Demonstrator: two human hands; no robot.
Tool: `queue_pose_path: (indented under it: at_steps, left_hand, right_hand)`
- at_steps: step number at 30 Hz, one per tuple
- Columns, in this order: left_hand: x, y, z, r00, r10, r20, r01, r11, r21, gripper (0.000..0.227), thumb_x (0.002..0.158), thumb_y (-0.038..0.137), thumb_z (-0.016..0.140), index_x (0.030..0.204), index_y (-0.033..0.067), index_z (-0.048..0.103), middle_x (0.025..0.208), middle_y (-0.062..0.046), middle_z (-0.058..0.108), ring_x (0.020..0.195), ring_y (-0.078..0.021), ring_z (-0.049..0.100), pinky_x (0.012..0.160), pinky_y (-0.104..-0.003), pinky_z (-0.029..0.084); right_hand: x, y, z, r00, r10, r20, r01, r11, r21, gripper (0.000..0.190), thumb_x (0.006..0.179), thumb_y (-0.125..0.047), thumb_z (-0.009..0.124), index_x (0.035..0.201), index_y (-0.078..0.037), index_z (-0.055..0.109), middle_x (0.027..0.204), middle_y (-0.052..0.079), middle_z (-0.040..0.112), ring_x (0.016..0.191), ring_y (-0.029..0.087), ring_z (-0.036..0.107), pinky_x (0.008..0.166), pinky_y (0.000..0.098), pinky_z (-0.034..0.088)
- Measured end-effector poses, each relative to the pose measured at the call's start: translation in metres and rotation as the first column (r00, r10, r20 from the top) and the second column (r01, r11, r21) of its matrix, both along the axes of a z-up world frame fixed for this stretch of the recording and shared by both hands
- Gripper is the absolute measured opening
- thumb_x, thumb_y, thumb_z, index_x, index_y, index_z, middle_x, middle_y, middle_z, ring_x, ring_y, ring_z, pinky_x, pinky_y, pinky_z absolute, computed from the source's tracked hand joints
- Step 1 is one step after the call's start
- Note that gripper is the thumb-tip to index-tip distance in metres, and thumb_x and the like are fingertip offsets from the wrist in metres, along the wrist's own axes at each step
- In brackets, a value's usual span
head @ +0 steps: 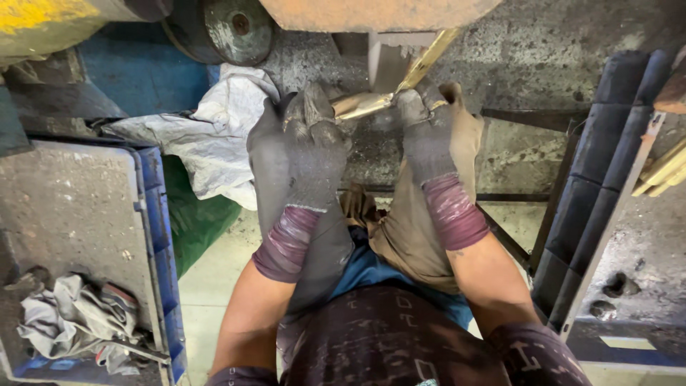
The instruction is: The person sits on the floor and uses a bench grinder to smooth and shape a brass-colored metal part. They hold the part with gloved hands, repeatedly pressing it against the spinning wheel and rotating it to work different surfaces.
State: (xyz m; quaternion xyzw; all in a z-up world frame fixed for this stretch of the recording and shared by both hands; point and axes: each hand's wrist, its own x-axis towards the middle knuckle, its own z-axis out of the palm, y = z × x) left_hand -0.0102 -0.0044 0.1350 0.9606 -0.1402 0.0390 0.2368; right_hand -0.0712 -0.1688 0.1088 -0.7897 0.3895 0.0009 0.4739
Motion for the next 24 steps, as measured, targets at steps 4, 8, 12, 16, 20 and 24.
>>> queue_pose_path:
  at_steps: [4,8,12,16,20,24]
  left_hand:
    - [0.002,0.001,-0.004,0.89,-0.28,0.361,0.189,0.945,0.267,0.03,0.095,0.002,0.056,0.119,-0.0136,0.066,0.106,-0.027,0.074,0.094,-0.0389,0.074,0.084,-0.042,0.061]
    - [0.002,-0.006,-0.028,0.983,0.148,-0.106,-0.171,0.95,-0.262,0.024,0.1,0.013,0.059,0.102,-0.0055,0.073,0.086,-0.021,0.076,0.075,-0.0332,0.075,0.067,-0.042,0.058]
    - [0.001,-0.002,-0.036,1.0,0.009,0.009,-0.009,1.0,-0.003,0.027,0.095,0.009,0.055,0.107,-0.0074,0.072,0.093,-0.024,0.075,0.083,-0.0375,0.073,0.076,-0.045,0.057]
    - [-0.004,0.003,-0.039,0.983,0.079,-0.167,-0.091,0.994,-0.063,0.028,0.099,0.013,0.057,0.115,-0.0023,0.074,0.107,-0.022,0.077,0.097,-0.0368,0.074,0.089,-0.042,0.059]
    - [-0.005,-0.006,-0.07,0.936,-0.315,0.157,0.26,0.92,0.294,0.058,0.093,0.011,0.056,0.141,-0.0206,0.046,0.138,-0.034,0.057,0.122,-0.0447,0.065,0.104,-0.046,0.056]
    - [-0.004,-0.016,-0.099,0.935,-0.347,0.072,0.3,0.884,0.359,0.059,0.098,0.011,0.058,0.146,-0.0181,0.04,0.145,-0.032,0.056,0.119,-0.0418,0.065,0.098,-0.044,0.057]
  right_hand:
    - [0.011,0.008,0.002,0.95,-0.298,0.089,0.229,0.862,0.452,0.048,0.096,-0.033,0.07,0.129,0.0,0.059,0.096,0.011,0.078,0.078,0.015,0.077,0.072,0.0267,0.065]
    - [0.005,0.002,-0.008,0.981,-0.175,-0.088,0.148,0.957,-0.25,0.056,0.091,-0.038,0.087,0.123,0.002,0.066,0.108,0.019,0.065,0.084,0.019,0.072,0.069,0.0295,0.06]
    - [0.0,-0.006,-0.016,0.992,-0.106,0.069,0.108,0.994,-0.024,0.042,0.101,-0.025,0.077,0.128,0.002,0.06,0.097,0.012,0.077,0.083,0.018,0.076,0.073,0.0314,0.062]
    - [0.005,-0.012,-0.02,0.934,-0.332,0.133,0.215,0.818,0.534,0.041,0.103,-0.019,0.064,0.137,0.002,0.055,0.1,0.01,0.075,0.082,0.017,0.076,0.072,0.0301,0.065]
    - [-0.002,-0.018,-0.025,0.958,-0.284,0.026,0.258,0.901,0.348,0.036,0.101,-0.014,0.065,0.131,0.004,0.054,0.098,0.007,0.077,0.078,0.014,0.079,0.068,0.0265,0.067]
    - [-0.016,-0.021,-0.041,0.899,-0.356,0.254,0.191,0.841,0.506,0.027,0.108,-0.013,0.059,0.129,0.005,0.061,0.101,0.007,0.069,0.078,0.016,0.073,0.071,0.0301,0.066]
